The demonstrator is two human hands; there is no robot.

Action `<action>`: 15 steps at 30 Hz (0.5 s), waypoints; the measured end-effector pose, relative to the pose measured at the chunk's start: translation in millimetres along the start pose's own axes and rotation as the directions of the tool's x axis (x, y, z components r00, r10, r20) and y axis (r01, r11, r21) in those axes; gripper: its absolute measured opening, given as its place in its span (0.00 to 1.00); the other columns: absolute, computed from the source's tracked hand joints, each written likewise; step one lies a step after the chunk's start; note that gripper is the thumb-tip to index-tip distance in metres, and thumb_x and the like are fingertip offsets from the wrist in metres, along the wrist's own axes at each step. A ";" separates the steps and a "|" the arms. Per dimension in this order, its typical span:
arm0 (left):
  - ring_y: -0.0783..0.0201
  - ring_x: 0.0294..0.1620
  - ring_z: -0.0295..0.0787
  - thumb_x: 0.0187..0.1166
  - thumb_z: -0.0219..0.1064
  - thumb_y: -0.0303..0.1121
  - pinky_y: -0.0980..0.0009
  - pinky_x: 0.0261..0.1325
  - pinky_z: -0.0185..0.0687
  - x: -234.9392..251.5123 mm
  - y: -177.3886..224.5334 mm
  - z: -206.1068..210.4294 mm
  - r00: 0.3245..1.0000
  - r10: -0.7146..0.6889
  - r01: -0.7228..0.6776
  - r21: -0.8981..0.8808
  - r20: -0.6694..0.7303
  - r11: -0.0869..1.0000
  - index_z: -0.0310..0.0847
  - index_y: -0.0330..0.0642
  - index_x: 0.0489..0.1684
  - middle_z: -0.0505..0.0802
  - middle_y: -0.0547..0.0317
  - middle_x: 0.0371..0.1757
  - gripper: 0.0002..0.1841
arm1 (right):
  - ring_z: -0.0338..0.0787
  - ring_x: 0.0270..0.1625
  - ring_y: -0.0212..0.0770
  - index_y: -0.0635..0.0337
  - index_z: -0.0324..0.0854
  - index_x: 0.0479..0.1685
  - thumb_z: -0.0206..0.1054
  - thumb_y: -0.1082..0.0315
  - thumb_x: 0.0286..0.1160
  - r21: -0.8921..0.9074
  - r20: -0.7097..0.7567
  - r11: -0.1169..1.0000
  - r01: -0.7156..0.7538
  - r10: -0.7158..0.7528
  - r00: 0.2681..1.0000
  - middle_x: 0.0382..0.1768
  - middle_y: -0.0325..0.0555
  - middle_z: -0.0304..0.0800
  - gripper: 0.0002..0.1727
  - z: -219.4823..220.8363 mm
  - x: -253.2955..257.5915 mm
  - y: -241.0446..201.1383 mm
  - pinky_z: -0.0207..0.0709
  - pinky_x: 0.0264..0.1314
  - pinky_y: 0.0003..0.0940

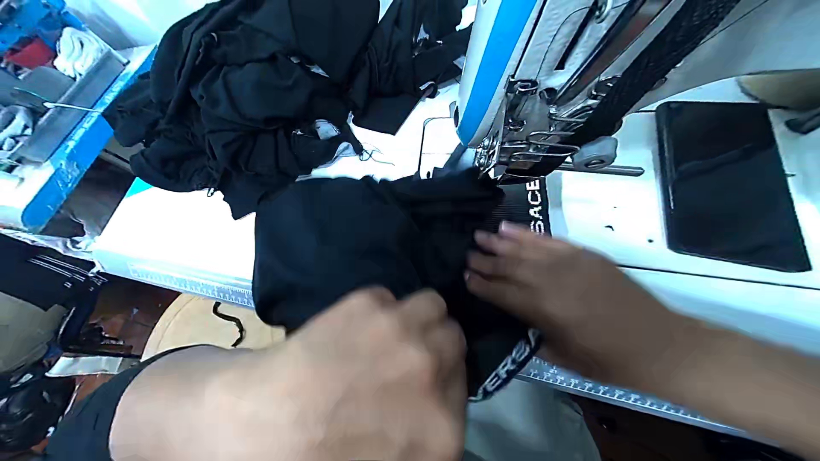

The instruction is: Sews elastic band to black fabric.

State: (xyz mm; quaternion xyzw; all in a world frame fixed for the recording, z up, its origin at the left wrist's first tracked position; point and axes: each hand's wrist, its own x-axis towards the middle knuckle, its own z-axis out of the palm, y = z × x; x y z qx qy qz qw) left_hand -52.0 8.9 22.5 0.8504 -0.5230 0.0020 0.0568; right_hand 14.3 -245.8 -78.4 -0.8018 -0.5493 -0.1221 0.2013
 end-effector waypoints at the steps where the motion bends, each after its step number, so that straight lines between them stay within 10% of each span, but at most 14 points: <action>1: 0.55 0.50 0.90 0.88 0.54 0.40 0.61 0.40 0.79 0.9 8.8 3.6 0.999 0.043 -0.043 0.001 -0.005 0.999 0.88 0.41 0.41 0.94 0.54 0.50 0.18 | 0.92 0.64 0.56 0.60 0.90 0.44 0.56 0.68 0.78 -0.112 -0.054 0.993 0.033 -0.039 0.998 0.51 0.54 0.96 0.15 7.3 -5.1 -14.1 0.79 0.74 0.54; 4: 0.59 0.60 0.85 0.92 0.48 0.41 0.58 0.58 0.71 18.8 0.4 26.2 0.987 0.109 -0.118 -0.068 -0.123 0.991 0.87 0.44 0.43 0.93 0.57 0.56 0.20 | 0.96 0.55 0.49 0.62 0.87 0.39 0.47 0.74 0.85 -0.222 -0.126 0.970 0.098 -0.128 0.984 0.41 0.52 0.97 0.18 14.9 -13.5 -26.5 0.80 0.72 0.41; 7: 0.53 0.75 0.84 0.89 0.39 0.60 0.36 0.88 0.54 31.0 -45.5 58.4 0.992 -0.030 0.011 -0.157 -0.119 0.988 0.91 0.44 0.36 0.96 0.57 0.53 0.36 | 0.91 0.68 0.45 0.57 0.87 0.52 0.49 0.72 0.87 -0.158 -0.077 0.974 0.164 -0.178 0.981 0.56 0.46 0.96 0.17 13.1 -22.4 -15.1 0.73 0.81 0.41; 10: 0.50 0.60 0.91 0.87 0.49 0.53 0.37 0.80 0.68 23.1 -85.3 69.6 0.977 -0.110 0.095 -0.091 -0.180 0.991 0.85 0.41 0.24 0.93 0.52 0.37 0.29 | 0.82 0.79 0.46 0.57 0.85 0.64 0.47 0.69 0.87 -0.046 -0.033 0.970 0.240 -0.242 0.970 0.69 0.44 0.90 0.21 10.3 -31.5 -2.0 0.66 0.87 0.41; 12: 0.53 0.56 0.90 0.85 0.53 0.51 0.50 0.62 0.80 18.8 -78.1 70.9 0.976 -0.119 0.115 -0.032 -0.181 0.993 0.90 0.45 0.46 0.93 0.54 0.54 0.23 | 0.83 0.78 0.46 0.57 0.85 0.60 0.45 0.67 0.85 -0.008 -0.005 0.960 0.278 -0.278 0.960 0.68 0.44 0.91 0.21 6.4 -34.8 1.4 0.66 0.86 0.39; 15: 0.56 0.60 0.83 0.87 0.47 0.49 0.52 0.58 0.69 12.8 -61.1 79.1 0.974 -0.196 0.198 0.005 -0.116 0.980 0.83 0.53 0.77 0.82 0.64 0.83 0.27 | 0.83 0.78 0.45 0.58 0.85 0.57 0.44 0.70 0.85 0.039 0.057 0.959 0.281 -0.283 0.958 0.68 0.45 0.91 0.21 -5.9 -40.3 5.6 0.65 0.85 0.35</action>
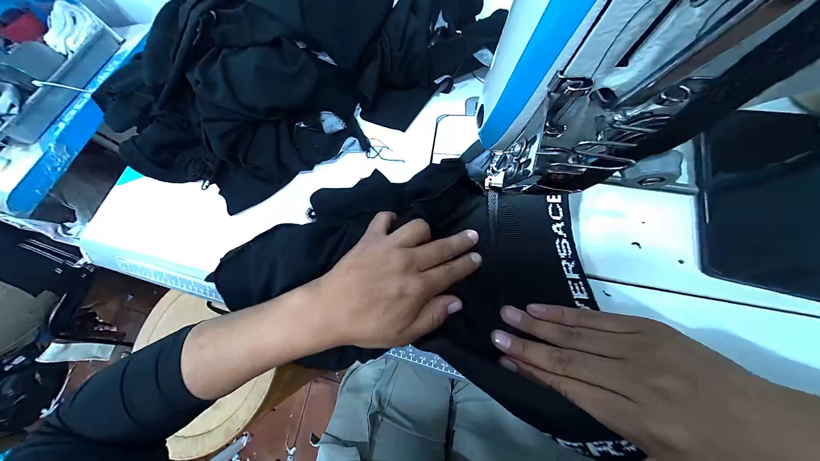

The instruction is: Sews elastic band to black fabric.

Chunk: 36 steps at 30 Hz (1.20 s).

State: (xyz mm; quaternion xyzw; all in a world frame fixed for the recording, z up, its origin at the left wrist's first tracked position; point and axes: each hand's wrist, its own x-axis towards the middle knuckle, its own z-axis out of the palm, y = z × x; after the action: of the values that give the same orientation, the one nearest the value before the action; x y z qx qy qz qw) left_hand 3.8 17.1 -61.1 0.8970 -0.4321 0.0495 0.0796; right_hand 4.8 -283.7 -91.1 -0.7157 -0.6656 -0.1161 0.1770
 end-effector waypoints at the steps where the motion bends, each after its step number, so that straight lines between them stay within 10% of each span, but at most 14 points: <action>1: 0.57 0.60 0.82 0.87 0.46 0.49 0.51 0.59 0.68 -1.4 0.0 2.0 1.000 -0.016 0.016 0.000 -0.004 1.000 0.84 0.53 0.76 0.82 0.66 0.82 0.28 | 0.83 0.78 0.45 0.59 0.85 0.58 0.44 0.70 0.86 0.022 0.018 1.000 -0.009 0.009 1.000 0.68 0.45 0.91 0.21 -3.7 -1.9 1.7 0.65 0.84 0.34; 24: 0.54 0.70 0.82 0.85 0.45 0.43 0.38 0.66 0.60 65.2 -98.7 0.3 0.998 0.012 -0.016 -0.058 -0.063 0.998 0.94 0.55 0.52 0.94 0.68 0.65 0.24 | 0.89 0.72 0.43 0.61 0.93 0.49 0.53 0.67 0.75 -0.015 -0.022 0.980 -0.197 0.196 0.980 0.61 0.44 0.95 0.20 -10.9 33.2 66.4 0.76 0.79 0.36; 28: 0.49 0.67 0.84 0.84 0.48 0.41 0.40 0.67 0.60 72.0 -110.7 6.4 0.957 0.055 -0.028 0.099 -0.286 0.995 0.92 0.46 0.39 0.96 0.57 0.53 0.21 | 0.89 0.72 0.46 0.63 0.91 0.56 0.51 0.65 0.77 -0.008 -0.056 0.956 -0.292 0.291 0.955 0.63 0.47 0.94 0.22 -8.2 37.5 71.0 0.77 0.78 0.40; 31: 0.49 0.43 0.88 0.82 0.57 0.32 0.51 0.51 0.75 46.0 -54.4 -4.2 0.858 0.114 -0.080 0.090 -0.501 0.993 0.90 0.36 0.38 0.92 0.48 0.34 0.15 | 0.90 0.71 0.45 0.61 0.92 0.57 0.53 0.64 0.77 0.078 -0.137 0.912 -0.403 0.410 0.902 0.59 0.47 0.96 0.22 -3.5 41.2 63.0 0.78 0.76 0.42; 33: 0.64 0.28 0.85 0.75 0.57 0.34 0.67 0.32 0.78 17.2 9.0 -1.5 0.888 -0.007 -0.108 -0.223 -0.460 0.969 0.87 0.40 0.29 0.87 0.59 0.23 0.12 | 0.87 0.73 0.39 0.56 0.93 0.53 0.55 0.63 0.77 0.255 -0.135 0.854 -0.454 0.496 0.858 0.57 0.42 0.96 0.20 -4.9 41.8 59.4 0.73 0.82 0.39; 36: 0.55 0.46 0.92 0.73 0.65 0.33 0.60 0.50 0.87 0.6 24.5 7.7 0.940 -0.189 0.105 -0.285 -0.283 0.953 0.88 0.36 0.44 0.93 0.50 0.40 0.12 | 0.74 0.84 0.33 0.50 0.91 0.60 0.54 0.58 0.81 0.460 0.047 0.681 -0.570 0.622 0.781 0.71 0.35 0.89 0.22 -13.8 34.8 57.6 0.59 0.92 0.40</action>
State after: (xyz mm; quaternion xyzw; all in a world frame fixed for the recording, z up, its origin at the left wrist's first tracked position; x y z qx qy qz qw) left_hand -14.9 0.1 -66.0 0.8895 -0.3483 0.1235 0.2688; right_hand 66.0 -260.6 -70.1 -0.8242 -0.3927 0.0647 0.4030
